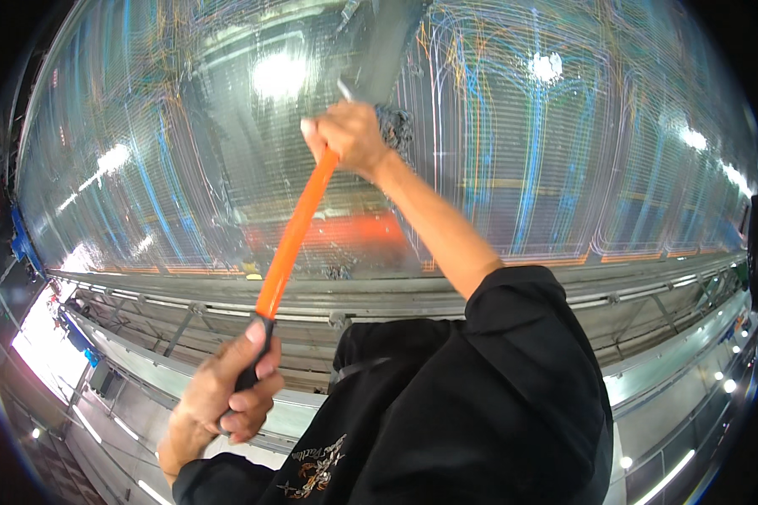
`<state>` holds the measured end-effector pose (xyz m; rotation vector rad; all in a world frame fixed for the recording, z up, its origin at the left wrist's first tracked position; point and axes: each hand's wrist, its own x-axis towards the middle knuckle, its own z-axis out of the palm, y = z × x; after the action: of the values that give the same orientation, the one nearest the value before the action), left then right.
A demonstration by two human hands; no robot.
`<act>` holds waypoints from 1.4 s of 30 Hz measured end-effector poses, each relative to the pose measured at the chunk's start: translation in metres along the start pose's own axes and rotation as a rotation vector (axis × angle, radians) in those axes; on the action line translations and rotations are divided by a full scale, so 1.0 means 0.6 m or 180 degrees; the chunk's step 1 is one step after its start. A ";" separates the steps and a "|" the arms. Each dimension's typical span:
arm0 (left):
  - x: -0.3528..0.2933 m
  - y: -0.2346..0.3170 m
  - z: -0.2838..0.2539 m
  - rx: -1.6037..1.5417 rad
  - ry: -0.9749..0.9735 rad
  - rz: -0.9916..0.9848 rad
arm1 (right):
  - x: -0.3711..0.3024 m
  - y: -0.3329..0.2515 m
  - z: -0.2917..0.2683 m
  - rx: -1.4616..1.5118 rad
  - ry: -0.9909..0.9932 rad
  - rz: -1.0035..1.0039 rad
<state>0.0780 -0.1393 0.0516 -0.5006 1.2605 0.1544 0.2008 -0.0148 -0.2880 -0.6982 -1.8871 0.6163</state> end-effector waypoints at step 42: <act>0.136 -0.406 -0.075 0.1305 -0.0158 0.0455 | -0.316 -0.258 -0.158 0.0139 -0.0938 0.0082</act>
<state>0.1570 -0.3872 0.0327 -0.0533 1.2387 0.0254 0.3223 -0.2462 -0.2649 -0.6306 -2.1300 0.8105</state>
